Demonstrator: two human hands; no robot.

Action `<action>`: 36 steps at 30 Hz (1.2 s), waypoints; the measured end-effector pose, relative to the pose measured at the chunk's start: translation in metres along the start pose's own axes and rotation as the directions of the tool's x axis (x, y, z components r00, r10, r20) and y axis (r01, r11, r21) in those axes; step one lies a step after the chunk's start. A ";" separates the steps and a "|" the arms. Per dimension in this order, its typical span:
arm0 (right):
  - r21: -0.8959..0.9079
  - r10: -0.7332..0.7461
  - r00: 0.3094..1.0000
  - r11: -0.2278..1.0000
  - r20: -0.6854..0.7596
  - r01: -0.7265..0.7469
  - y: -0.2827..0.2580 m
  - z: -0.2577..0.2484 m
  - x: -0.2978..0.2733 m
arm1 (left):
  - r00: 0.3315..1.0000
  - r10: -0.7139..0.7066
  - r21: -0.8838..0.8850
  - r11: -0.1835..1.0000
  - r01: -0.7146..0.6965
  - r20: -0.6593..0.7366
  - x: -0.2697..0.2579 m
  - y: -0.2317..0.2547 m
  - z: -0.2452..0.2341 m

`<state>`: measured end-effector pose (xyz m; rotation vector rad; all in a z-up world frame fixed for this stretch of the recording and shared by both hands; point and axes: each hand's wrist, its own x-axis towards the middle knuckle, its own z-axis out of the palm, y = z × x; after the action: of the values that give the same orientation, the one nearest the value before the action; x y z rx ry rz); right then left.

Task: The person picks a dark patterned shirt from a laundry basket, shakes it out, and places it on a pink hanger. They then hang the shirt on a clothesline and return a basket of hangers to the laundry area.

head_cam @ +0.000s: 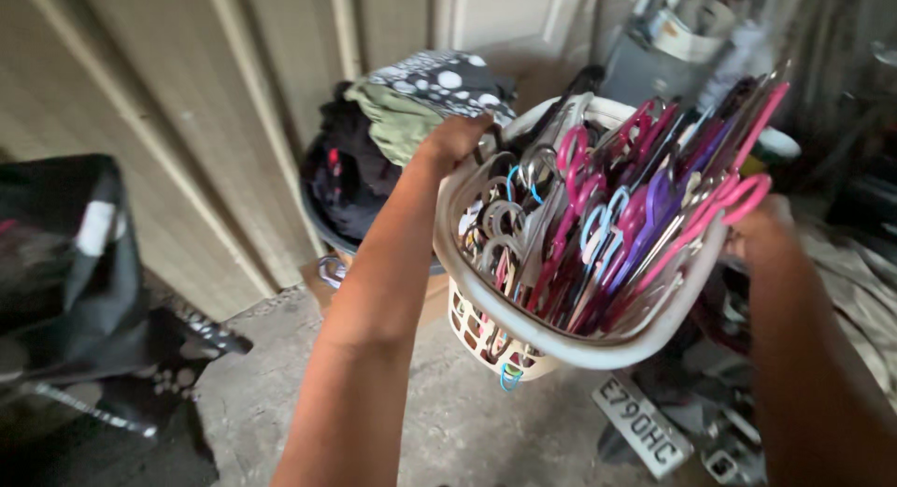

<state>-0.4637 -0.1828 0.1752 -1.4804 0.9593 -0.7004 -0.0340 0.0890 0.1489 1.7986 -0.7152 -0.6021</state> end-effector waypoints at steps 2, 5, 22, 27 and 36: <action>-0.057 0.004 1.000 0.998 0.007 -0.003 -0.025 0.034 0.008 | 0.931 0.362 0.250 0.907 -0.338 -0.055 0.025 -0.030 -0.032; -0.050 -0.011 0.998 0.999 0.058 0.014 -0.050 0.083 0.026 | 0.671 0.741 0.726 0.448 -0.522 0.026 0.031 -0.050 -0.085; 0.024 -0.200 0.919 0.979 0.340 0.204 -0.100 0.328 0.123 | 0.812 0.285 0.372 0.924 -0.091 -0.510 -0.167 -0.004 -0.228; 0.065 -0.181 0.937 0.983 0.298 0.169 -0.088 0.353 0.135 | 0.817 0.240 0.386 0.922 -0.024 -0.523 -0.150 -0.015 -0.244; -0.071 -0.070 0.937 0.992 0.343 0.100 -0.099 0.357 0.113 | 0.834 0.279 0.480 0.877 -0.019 -0.476 -0.139 -0.028 -0.285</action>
<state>-0.0849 -0.1072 0.2114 -1.6630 0.6698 -0.4465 0.0730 0.3800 0.2208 2.1808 -0.6309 0.2176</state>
